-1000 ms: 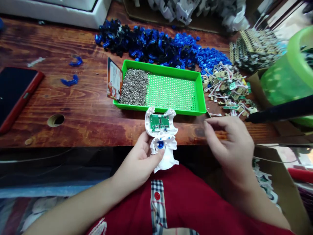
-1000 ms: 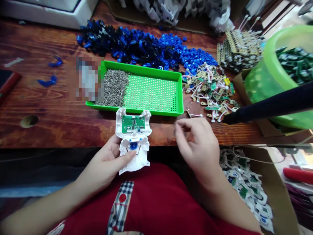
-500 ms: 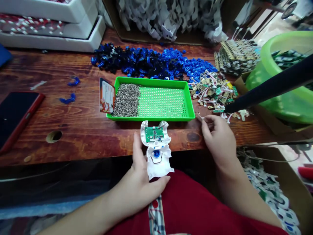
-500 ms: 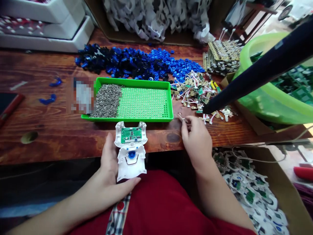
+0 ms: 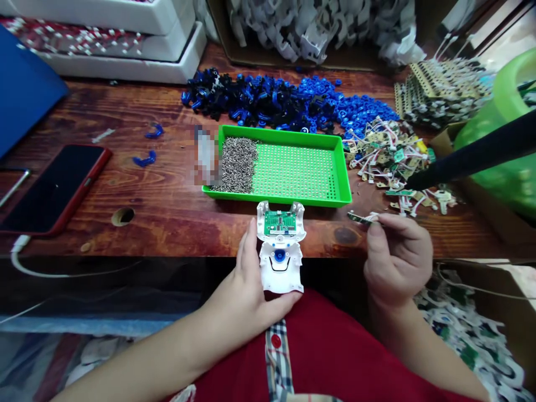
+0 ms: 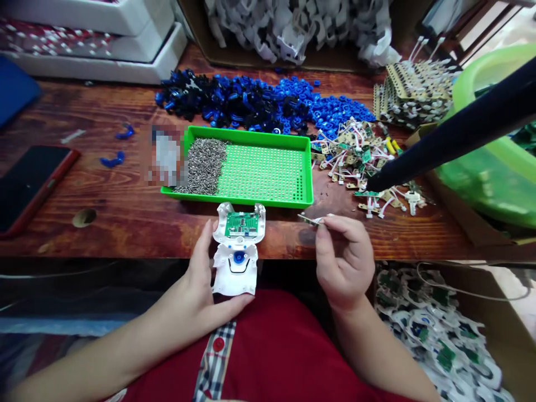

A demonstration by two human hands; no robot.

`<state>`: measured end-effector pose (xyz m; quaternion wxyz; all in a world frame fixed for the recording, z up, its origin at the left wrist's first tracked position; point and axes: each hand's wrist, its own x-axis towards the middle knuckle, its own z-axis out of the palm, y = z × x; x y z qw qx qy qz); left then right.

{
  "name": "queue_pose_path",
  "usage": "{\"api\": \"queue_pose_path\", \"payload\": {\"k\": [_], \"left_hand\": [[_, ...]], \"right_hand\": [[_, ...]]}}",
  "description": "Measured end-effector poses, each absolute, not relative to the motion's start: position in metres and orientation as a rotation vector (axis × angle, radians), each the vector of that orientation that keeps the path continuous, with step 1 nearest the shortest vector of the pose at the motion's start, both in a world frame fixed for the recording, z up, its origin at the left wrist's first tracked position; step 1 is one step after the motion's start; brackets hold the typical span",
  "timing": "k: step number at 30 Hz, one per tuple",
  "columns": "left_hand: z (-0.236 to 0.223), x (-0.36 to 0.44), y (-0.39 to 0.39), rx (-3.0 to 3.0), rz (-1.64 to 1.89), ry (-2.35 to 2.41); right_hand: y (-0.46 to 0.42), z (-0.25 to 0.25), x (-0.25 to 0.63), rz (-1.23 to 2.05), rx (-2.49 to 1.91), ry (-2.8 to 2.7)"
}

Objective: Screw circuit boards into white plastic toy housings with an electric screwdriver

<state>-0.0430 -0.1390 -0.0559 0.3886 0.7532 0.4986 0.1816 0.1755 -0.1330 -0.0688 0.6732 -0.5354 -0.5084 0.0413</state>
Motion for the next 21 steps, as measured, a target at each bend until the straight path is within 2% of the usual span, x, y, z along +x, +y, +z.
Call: {"api": "queue_pose_path", "payload": {"k": [5, 8, 10, 14, 21], "left_hand": [[-0.034, -0.062, -0.133, 1.972, 0.408, 1.361], [-0.014, -0.068, -0.121, 2.143, 0.691, 1.441], [-0.005, -0.064, -0.111, 2.274, 0.848, 1.332], [-0.003, -0.044, -0.094, 2.345, 0.872, 0.993], [-0.006, -0.036, -0.078, 2.428, 1.013, 0.866]], "right_hand": [[-0.132, -0.059, 0.154, 0.51, -1.109, -1.021], [-0.131, -0.055, 0.149, 0.736, -1.103, -1.025], [-0.13, -0.051, 0.146, 0.834, -1.087, -1.044], [-0.128, -0.045, 0.141, 0.891, -1.075, -1.114], [-0.123, -0.045, 0.148, 0.801, -1.06, -1.351]]}}
